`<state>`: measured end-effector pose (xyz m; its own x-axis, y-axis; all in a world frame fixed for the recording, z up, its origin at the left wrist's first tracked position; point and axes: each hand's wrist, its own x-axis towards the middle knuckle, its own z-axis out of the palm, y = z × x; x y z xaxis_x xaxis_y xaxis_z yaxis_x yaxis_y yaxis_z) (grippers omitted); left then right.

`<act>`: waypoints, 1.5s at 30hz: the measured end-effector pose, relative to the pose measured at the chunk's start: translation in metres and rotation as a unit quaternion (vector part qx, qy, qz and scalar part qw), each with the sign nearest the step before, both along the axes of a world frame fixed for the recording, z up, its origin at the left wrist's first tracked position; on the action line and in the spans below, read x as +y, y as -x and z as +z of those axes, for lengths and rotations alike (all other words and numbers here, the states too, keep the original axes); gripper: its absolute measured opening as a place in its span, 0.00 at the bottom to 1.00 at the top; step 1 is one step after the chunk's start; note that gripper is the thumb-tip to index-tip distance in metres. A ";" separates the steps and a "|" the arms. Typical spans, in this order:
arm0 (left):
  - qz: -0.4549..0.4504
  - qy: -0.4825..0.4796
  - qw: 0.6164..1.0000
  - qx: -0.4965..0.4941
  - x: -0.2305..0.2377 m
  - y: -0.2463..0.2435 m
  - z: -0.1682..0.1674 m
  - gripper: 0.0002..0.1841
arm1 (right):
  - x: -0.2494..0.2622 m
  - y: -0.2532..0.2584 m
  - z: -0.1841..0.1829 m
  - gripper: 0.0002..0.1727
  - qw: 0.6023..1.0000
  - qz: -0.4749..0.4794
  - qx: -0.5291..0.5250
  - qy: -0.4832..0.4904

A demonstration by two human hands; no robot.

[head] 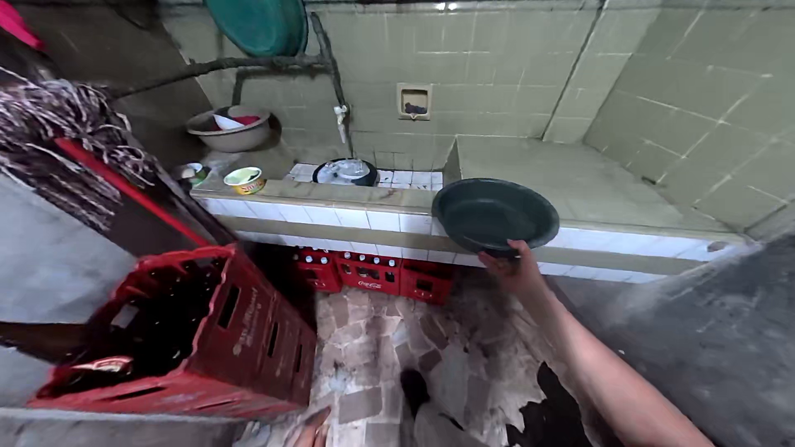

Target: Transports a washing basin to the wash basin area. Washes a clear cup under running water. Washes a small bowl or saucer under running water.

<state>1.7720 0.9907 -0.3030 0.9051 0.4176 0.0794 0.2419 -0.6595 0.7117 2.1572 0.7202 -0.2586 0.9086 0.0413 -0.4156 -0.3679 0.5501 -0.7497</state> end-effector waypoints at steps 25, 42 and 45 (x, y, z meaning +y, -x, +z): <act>-0.054 0.067 0.972 -0.220 0.228 -0.406 -0.017 0.12 | 0.179 -0.153 -0.034 0.17 0.979 0.171 0.046 -0.102; -0.151 0.142 0.972 -0.106 0.388 -0.619 -0.010 0.13 | 0.439 -0.368 -0.054 0.08 0.832 0.298 -0.258 0.390; -0.143 0.213 0.966 -0.014 0.393 -0.659 -0.013 0.14 | 0.481 -0.427 -0.078 0.15 0.770 0.312 -0.295 0.472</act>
<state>2.4310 1.3841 -0.3160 0.9883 0.1515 -0.0180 0.0695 -0.3417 0.9372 2.5845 1.2014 -0.3370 0.8767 0.4785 -0.0506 0.2174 -0.4877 -0.8455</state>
